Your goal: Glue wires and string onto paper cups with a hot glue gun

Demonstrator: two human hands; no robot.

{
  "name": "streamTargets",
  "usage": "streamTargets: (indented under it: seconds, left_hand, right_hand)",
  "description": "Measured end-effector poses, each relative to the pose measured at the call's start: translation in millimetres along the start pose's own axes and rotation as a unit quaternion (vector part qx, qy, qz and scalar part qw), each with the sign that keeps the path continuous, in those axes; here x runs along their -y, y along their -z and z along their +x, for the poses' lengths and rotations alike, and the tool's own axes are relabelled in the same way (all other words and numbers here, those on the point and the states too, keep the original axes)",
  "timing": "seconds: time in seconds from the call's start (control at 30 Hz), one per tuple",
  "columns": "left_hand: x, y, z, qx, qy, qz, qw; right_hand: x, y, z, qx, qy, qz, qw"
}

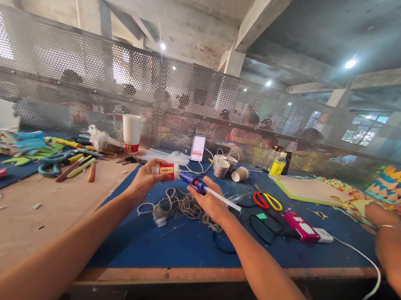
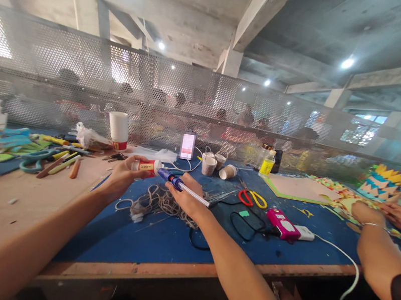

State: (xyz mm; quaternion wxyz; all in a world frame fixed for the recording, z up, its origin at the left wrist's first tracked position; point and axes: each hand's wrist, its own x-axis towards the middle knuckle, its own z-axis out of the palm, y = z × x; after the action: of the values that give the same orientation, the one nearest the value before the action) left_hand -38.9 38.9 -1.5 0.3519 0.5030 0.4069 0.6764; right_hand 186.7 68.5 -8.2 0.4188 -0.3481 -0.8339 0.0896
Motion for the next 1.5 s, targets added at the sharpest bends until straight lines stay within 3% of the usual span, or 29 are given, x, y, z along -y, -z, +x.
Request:
streamTargets:
  seconds: [0.6, 0.87, 0.97, 1.1, 1.27, 1.5]
  left_hand:
    - [1, 2.6, 4, -0.011, 0.051, -0.090, 0.995]
    - [2, 5.6, 5, -0.009, 0.120, -0.156, 0.980]
    - [3, 4.6, 3, 0.002, 0.108, -0.136, 0.985]
    - [4, 2.9, 3, 0.002, 0.059, -0.094, 0.994]
    - [3, 1.8, 2, -0.004, 0.002, -0.032, 0.999]
    - [-2, -2.6, -1, -0.004, -0.010, -0.009, 1.000]
  right_hand:
    - [1, 0, -1, 0.010, -0.014, -0.008, 1.000]
    - [0, 0, -1, -0.010, -0.036, 0.108, 0.993]
    - [0, 2, -1, -0.012, -0.048, 0.119, 0.992]
    - [-1, 1, 0, -0.037, -0.011, 0.086, 0.996]
    - [-2, -1, 0, -0.025, 0.009, 0.067, 0.997]
    - [-7, -5, 0, -0.025, 0.014, 0.046, 0.999]
